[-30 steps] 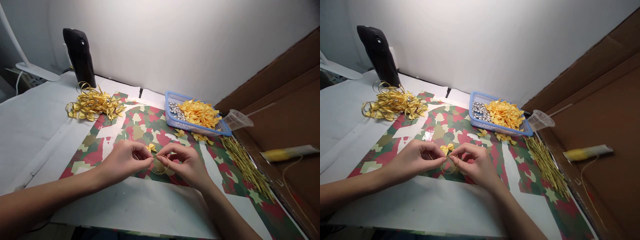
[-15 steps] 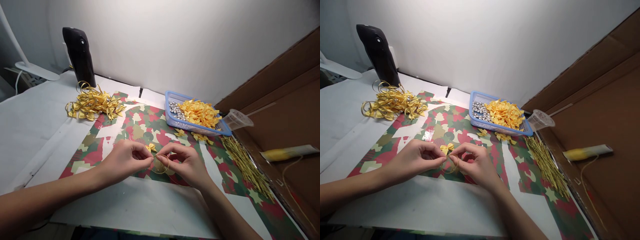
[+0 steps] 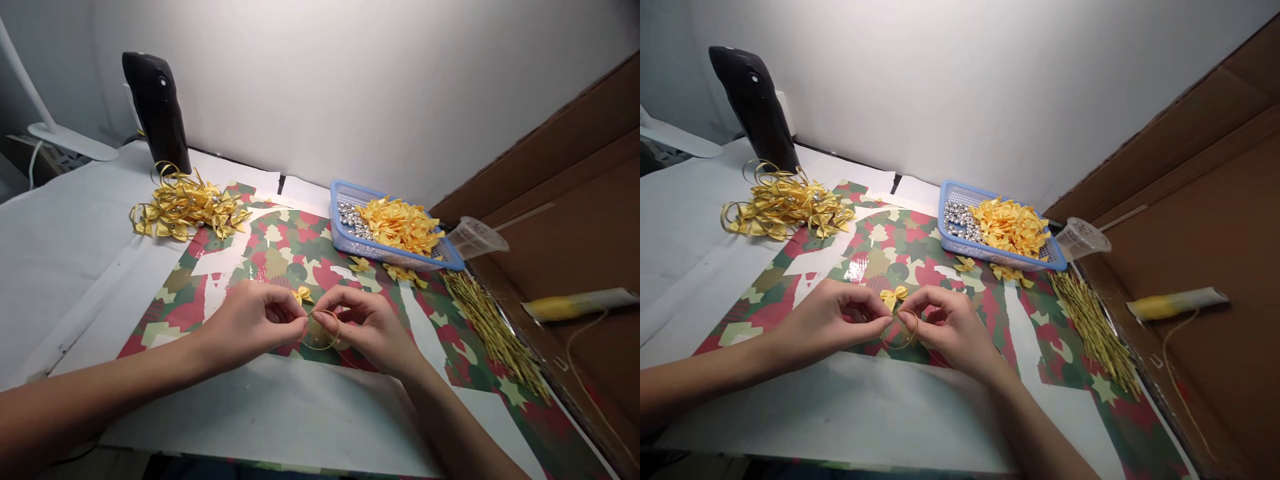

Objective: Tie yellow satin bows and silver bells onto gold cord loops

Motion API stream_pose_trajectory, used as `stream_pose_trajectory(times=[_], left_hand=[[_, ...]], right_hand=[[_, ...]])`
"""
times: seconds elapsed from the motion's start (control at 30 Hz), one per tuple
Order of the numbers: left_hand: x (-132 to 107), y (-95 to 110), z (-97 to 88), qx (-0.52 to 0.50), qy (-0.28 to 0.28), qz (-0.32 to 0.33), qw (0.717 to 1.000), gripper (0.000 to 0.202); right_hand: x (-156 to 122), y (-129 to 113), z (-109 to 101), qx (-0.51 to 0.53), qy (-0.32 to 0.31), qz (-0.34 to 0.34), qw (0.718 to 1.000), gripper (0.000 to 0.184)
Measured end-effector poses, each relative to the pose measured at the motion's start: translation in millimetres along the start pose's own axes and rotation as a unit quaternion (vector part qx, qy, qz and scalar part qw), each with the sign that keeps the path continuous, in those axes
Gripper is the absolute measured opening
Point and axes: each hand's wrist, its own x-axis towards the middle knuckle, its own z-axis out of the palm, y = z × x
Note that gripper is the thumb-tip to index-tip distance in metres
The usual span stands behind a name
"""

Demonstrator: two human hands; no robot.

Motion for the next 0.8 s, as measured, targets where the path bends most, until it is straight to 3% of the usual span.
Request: stream_pose_trajectory(times=[0.1, 0.17, 0.27, 0.43, 0.63, 0.8], left_hand=[[4.9, 1.8, -7.7, 0.109, 0.029, 0.061, 0.992, 0.015], [10.7, -0.7, -13.4, 0.212, 0.072, 0.094, 0.97, 0.021], [19.5, -8.3, -18.0, 0.286, 0.077, 0.083, 0.951, 0.023], [23.9, -14.3, -13.3, 0.273, 0.044, 0.079, 0.958, 0.018], [22.6, -14.7, -6.5, 0.266, 0.031, 0.082, 0.96, 0.016], [21.4, -17.8, -2.5, 0.288, 0.028, 0.097, 0.952, 0.014]], right_hand=[[1.7, 3.3, -1.3, 0.021, 0.017, 0.003, 1.0, 0.021], [3.2, 4.8, -2.1, 0.03, 0.031, 0.002, 0.999, 0.021], [5.1, 5.4, -1.6, 0.034, 0.041, 0.012, 0.999, 0.021], [6.4, 7.9, 2.5, 0.027, 0.05, 0.035, 0.998, 0.025], [7.7, 17.6, 3.3, -0.047, 0.073, -0.008, 0.996, 0.025], [8.7, 19.1, 3.5, -0.03, 0.07, -0.024, 0.997, 0.02]])
